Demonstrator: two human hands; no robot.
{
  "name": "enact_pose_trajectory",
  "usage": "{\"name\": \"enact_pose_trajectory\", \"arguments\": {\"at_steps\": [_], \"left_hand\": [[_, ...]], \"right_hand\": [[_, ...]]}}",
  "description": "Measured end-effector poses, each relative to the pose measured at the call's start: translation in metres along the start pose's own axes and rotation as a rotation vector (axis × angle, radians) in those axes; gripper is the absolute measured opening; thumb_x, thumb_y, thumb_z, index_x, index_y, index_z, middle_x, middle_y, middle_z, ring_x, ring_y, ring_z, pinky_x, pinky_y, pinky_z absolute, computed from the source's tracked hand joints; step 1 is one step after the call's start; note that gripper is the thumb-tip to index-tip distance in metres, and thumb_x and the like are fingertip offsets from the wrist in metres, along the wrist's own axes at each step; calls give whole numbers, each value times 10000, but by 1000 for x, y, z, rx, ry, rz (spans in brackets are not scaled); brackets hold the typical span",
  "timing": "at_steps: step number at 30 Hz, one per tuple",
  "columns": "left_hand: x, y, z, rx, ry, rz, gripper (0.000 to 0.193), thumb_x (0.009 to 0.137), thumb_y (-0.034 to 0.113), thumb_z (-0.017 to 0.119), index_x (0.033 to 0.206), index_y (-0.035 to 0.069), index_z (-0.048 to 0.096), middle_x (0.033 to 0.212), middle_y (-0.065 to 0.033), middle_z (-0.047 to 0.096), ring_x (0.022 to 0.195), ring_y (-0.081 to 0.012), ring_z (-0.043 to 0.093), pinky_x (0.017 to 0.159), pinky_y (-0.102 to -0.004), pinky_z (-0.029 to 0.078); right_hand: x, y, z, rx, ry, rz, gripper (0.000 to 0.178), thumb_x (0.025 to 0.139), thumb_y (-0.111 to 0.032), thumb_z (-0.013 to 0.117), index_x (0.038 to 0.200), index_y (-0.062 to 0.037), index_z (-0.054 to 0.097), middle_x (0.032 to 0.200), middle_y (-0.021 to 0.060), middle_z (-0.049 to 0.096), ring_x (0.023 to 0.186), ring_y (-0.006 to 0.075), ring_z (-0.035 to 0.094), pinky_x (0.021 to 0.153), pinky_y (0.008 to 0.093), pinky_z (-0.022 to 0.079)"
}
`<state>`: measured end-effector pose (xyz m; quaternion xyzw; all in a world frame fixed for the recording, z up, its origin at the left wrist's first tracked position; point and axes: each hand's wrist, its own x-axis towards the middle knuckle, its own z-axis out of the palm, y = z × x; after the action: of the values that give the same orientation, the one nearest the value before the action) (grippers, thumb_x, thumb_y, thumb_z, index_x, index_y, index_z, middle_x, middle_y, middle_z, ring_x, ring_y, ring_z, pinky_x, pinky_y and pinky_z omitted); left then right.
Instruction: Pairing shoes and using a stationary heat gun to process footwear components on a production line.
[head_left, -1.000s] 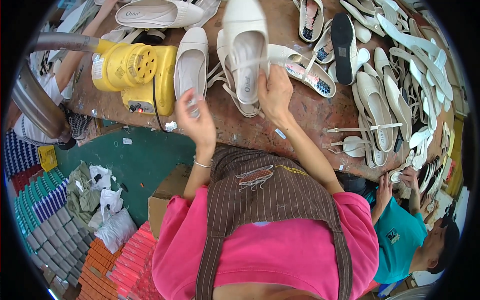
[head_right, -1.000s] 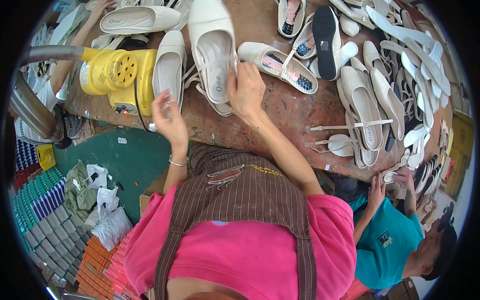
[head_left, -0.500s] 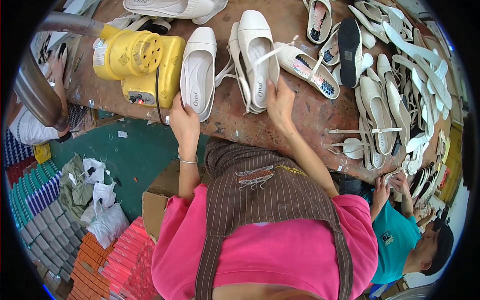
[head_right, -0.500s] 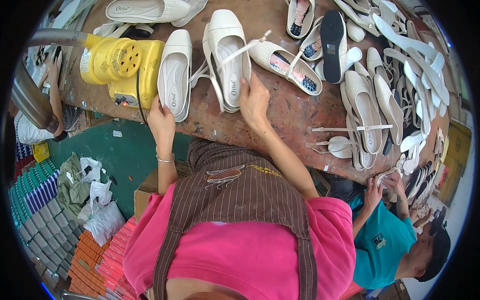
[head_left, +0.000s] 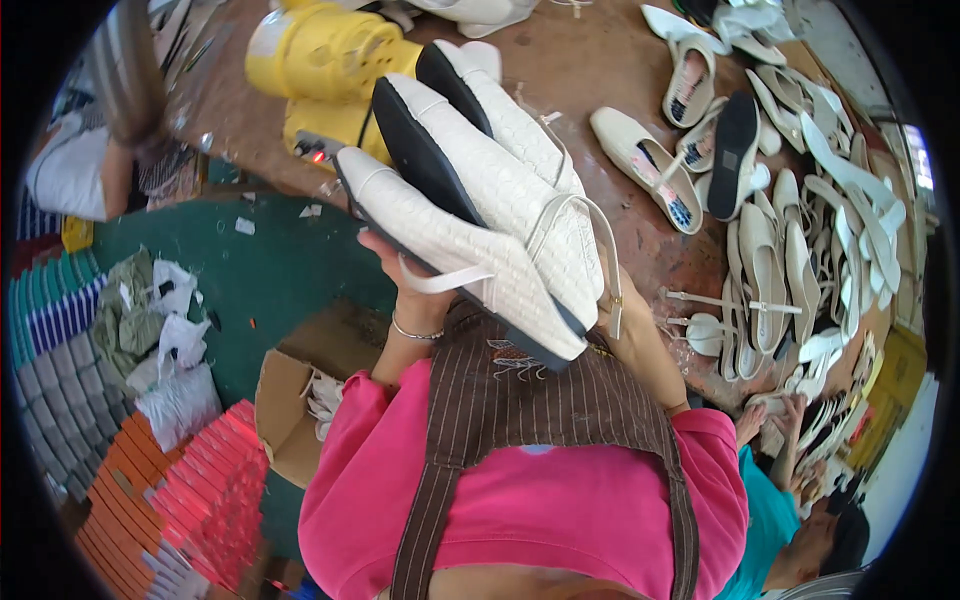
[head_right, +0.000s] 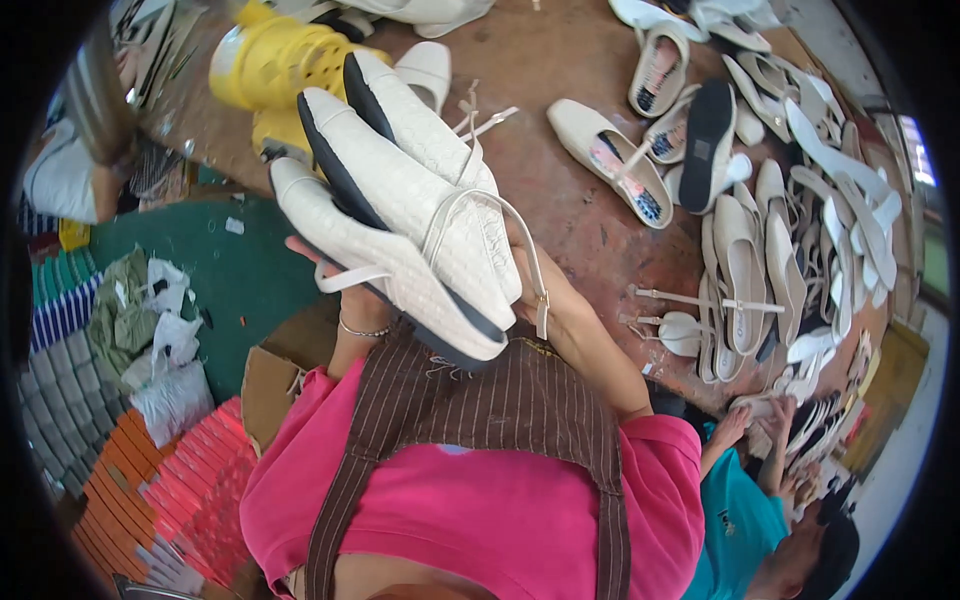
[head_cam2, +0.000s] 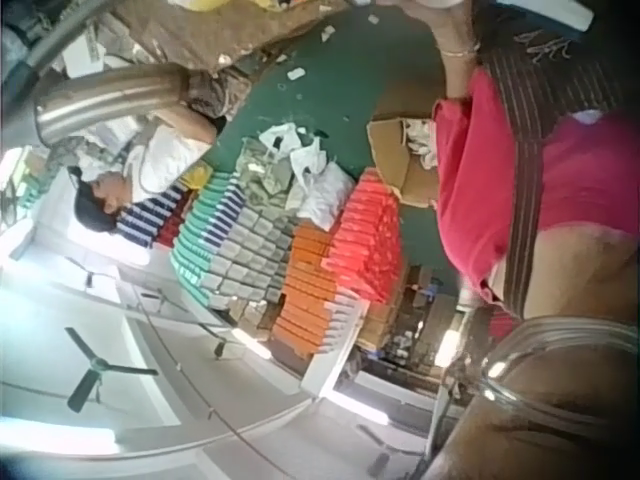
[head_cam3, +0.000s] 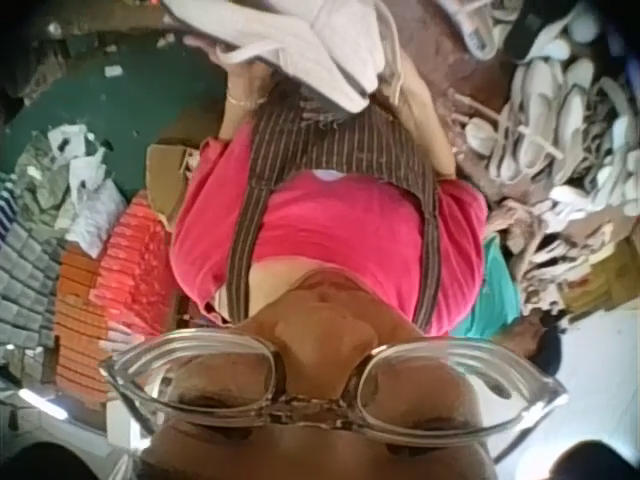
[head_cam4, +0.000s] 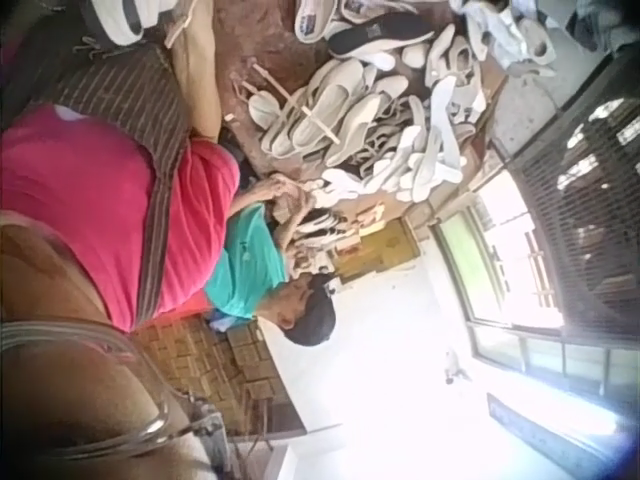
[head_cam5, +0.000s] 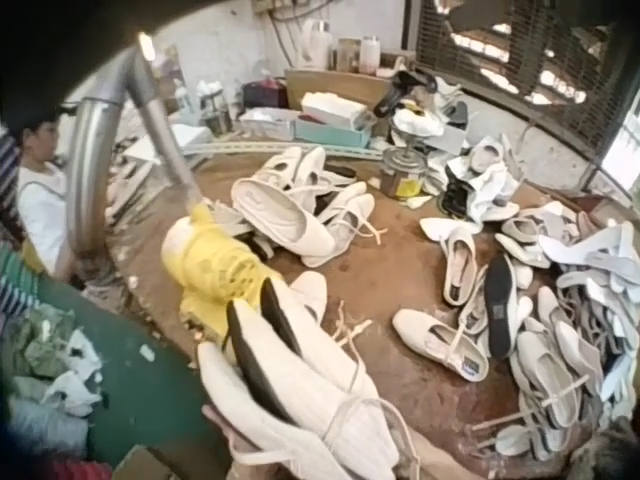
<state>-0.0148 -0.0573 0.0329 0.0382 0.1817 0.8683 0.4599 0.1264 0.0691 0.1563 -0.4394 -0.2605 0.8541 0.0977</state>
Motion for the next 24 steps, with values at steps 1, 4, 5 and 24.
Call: {"name": "enact_pose_trajectory", "arguments": {"at_steps": [1, 4, 5, 24], "left_hand": [[-8, 5, -11, 170, 272, 90, 740, 827, 675, 391, 1360, 166, 341, 1327, -45, 444, 1200, -250, 446, 1038, -433, 329], [-13, 24, 13, 28, 477, 126, 700, 855, 662, 333, 1350, 168, 359, 1333, -47, 439, 1207, -259, 440, 1042, -422, 326], [-16, 29, 7, 4, 387, 187, 689, 859, 650, 345, 1349, 166, 362, 1335, -46, 438, 1207, -263, 439, 1043, -420, 324], [-40, 83, -34, -292, 330, 359, 602, 885, 531, 423, 1338, 136, 402, 1301, -87, 486, 1168, -278, 481, 1013, -420, 367]], "right_hand": [[4, 0, 7, -14, -23, 72, 406, 891, -83, 518, 1277, 14, 438, 1218, 133, 535, 1074, 192, 546, 900, 297, 464], [18, 18, 15, -58, -84, 68, 332, 847, -29, 517, 1171, 40, 531, 1172, 147, 568, 1032, 205, 571, 848, 288, 470], [22, 18, 18, -78, -108, 85, 332, 847, -29, 517, 1171, 40, 531, 1172, 147, 568, 1032, 205, 571, 848, 288, 470], [71, 12, 67, -887, -704, -356, 298, 793, -66, 592, 1066, 54, 595, 954, 63, 652, 877, 104, 554, 784, 260, 454]]}}
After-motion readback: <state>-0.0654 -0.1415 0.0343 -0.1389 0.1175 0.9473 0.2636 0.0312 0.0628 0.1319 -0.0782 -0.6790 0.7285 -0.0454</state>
